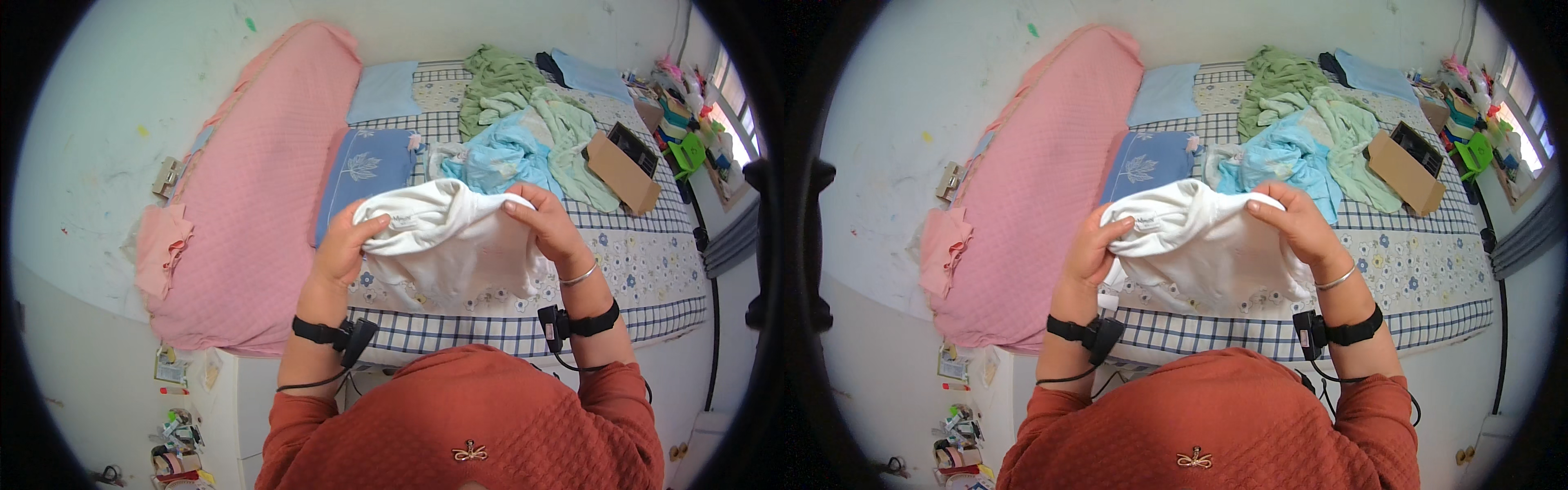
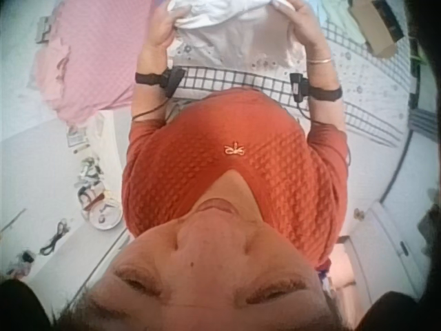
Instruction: The person picks up a brown patterned garment from the bed, places it on a blue hanger, and hangs it on a clothes rack. Then the person folds a pink t-shirt and a white long-sleeve shirt on the bed.
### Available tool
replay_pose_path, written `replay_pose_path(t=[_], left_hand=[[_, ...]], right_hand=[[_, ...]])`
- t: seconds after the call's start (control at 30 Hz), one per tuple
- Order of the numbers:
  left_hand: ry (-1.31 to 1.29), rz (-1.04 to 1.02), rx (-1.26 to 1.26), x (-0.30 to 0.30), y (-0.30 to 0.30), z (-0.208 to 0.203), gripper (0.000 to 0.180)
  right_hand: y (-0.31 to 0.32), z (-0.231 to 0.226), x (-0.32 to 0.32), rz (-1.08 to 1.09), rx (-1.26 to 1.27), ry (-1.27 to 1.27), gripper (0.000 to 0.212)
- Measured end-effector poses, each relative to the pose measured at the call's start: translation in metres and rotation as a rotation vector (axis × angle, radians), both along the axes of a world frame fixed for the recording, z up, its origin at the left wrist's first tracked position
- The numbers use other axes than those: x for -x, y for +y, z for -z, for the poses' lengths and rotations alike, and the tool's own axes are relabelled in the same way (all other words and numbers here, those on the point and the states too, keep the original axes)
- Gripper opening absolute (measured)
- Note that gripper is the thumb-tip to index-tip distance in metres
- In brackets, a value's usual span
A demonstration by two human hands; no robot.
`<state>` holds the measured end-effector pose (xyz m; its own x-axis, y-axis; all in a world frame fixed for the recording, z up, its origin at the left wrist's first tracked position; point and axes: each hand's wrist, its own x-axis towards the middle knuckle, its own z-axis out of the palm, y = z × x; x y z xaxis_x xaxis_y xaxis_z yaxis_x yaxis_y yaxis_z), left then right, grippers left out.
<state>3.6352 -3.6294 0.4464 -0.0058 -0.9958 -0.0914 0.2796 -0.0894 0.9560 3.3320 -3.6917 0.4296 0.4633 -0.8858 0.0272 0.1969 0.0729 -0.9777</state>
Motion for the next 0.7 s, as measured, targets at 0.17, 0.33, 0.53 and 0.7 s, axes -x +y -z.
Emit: replay_pose_path(t=[0.17, 0.33, 0.53, 0.7], left_hand=[[0.079, 0.143, 0.252, -0.022, -0.011, -0.012, 0.072], [-0.632, 0.292, 0.261, -0.012, -0.015, 0.080, 0.070], [-0.337, 0.045, 0.015, -0.026, -0.003, 0.149, 0.022], [-0.479, 0.266, 0.062, 0.012, -0.007, 0.162, 0.038]], right_hand=[[0.004, -0.036, -0.005, 0.019, 0.107, -0.199, 0.013], [0.003, -0.037, -0.007, 0.056, 0.121, -0.184, 0.014], [0.007, 0.002, 0.017, 0.189, -0.039, -0.122, 0.012], [0.020, 0.014, 0.016, 0.135, -0.048, -0.047, 0.015]])
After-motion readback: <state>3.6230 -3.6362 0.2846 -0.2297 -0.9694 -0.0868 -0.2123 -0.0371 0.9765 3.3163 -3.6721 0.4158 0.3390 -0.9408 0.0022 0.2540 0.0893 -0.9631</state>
